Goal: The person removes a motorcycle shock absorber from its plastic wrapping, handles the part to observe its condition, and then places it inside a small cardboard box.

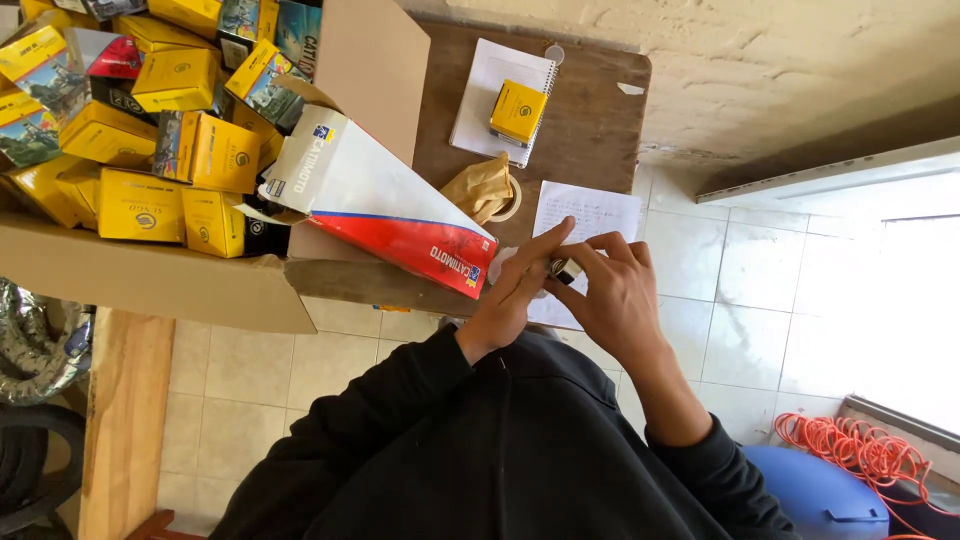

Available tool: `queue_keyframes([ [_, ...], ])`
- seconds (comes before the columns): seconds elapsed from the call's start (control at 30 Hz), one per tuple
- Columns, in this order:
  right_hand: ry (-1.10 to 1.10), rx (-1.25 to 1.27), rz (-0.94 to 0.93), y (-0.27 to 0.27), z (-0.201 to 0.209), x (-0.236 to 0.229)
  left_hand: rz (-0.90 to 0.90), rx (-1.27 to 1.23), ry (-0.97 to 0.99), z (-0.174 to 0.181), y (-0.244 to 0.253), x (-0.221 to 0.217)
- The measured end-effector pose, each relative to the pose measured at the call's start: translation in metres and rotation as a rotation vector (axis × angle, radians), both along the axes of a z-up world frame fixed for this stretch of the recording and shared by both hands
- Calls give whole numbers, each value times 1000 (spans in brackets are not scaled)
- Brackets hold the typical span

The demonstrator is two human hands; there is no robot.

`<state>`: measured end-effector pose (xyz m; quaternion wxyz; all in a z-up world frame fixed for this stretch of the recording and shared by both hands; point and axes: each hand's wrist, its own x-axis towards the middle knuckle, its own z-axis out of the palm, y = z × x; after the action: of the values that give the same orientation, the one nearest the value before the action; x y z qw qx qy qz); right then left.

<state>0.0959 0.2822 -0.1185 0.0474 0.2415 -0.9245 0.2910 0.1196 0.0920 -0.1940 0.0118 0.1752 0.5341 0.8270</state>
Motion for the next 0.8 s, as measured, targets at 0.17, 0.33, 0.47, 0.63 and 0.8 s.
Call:
queue_keyframes([
  [0.17, 7, 52, 41, -2, -9, 1, 20, -100, -59, -1, 0, 8],
  [0.33, -68, 26, 73, -3, 4, 2, 73, -101, -117, 24, -8, 7],
  [0.47, 136, -63, 126, 2, 2, -1, 75, -55, -114, 23, -16, 7],
  [0.63, 126, -342, 96, -2, 29, -3, 13, 66, -116, 39, -13, 2],
  [0.8, 43, -521, 75, -6, 24, 6, 133, 216, -192, 9, -5, 7],
])
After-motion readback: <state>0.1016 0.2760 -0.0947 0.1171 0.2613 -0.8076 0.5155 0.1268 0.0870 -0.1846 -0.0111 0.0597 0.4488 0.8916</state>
